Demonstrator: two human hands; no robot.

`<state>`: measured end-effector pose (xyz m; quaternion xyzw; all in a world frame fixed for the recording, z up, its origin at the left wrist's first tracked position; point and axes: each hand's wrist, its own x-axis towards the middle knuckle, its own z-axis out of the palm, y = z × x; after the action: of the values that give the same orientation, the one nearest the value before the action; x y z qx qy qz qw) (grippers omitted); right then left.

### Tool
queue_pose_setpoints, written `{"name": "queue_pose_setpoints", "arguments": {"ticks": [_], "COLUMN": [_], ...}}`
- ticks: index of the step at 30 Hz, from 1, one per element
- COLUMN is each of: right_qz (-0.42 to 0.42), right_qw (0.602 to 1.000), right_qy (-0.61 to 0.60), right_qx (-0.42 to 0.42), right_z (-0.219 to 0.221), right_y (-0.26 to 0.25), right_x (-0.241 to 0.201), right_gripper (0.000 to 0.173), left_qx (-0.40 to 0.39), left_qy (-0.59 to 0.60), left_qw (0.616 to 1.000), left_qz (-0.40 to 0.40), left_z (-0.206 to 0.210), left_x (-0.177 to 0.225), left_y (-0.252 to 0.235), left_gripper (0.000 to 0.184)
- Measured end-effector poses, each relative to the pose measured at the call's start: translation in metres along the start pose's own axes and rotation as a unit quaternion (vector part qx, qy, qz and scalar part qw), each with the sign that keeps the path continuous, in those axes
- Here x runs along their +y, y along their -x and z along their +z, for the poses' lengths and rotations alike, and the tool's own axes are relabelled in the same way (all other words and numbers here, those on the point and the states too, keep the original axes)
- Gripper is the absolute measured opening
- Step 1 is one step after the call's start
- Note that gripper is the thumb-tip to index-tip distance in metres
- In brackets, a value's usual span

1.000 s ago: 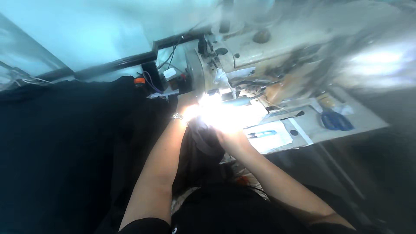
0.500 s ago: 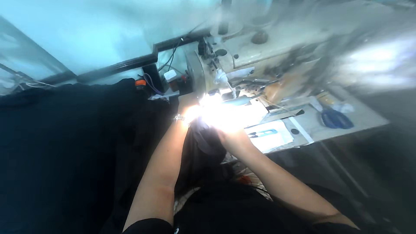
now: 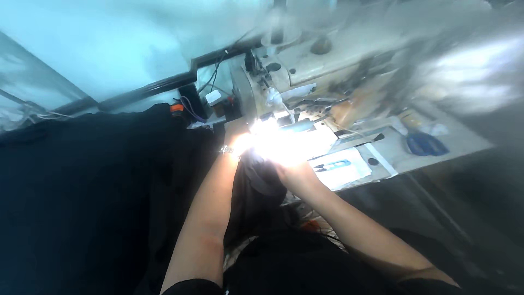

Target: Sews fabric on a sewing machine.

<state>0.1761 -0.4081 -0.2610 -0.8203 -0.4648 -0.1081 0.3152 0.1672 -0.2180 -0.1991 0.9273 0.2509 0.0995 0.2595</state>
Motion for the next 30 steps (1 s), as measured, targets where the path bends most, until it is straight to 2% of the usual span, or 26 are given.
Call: {"name": "queue_pose_setpoints", "arguments": {"ticks": [3,8,13,21,25,27,30], "right_qz": [-0.001,0.002,0.001,-0.009,-0.005,-0.008,-0.010], "right_qw": [1.000,1.000,1.000,1.000,1.000,1.000,1.000], "right_qy": [-0.009,-0.004,0.004,0.001,-0.007,-0.007,0.002], "right_qx": [0.003,-0.005,-0.004,-0.018,-0.022,-0.013,-0.007], "right_z": [-0.002,-0.004,-0.002,-0.004,-0.004,-0.004,-0.003], "right_y": [0.000,0.001,0.000,0.000,0.000,0.000,0.001], "right_x": [0.000,0.000,-0.001,-0.001,-0.001,-0.002,-0.003], "right_gripper": [0.022,0.021,0.021,0.023,0.024,0.023,0.022], "left_qx": [0.011,0.018,0.018,-0.013,0.025,0.009,0.012], "left_qy": [0.010,0.086,0.040,0.002,-0.004,0.027,0.043], "left_qw": [1.000,0.996,0.999,1.000,0.997,0.999,0.999], "left_qz": [0.019,-0.016,0.015,-0.001,0.066,0.019,0.000], "left_z": [0.001,0.004,0.004,0.001,0.015,0.005,0.002], "left_x": [-0.002,-0.002,-0.002,-0.001,-0.025,-0.007,-0.002], "left_y": [0.001,0.002,0.000,-0.001,-0.013,-0.003,0.002], "left_gripper": [0.037,0.043,0.041,0.039,0.032,0.040,0.042]}}
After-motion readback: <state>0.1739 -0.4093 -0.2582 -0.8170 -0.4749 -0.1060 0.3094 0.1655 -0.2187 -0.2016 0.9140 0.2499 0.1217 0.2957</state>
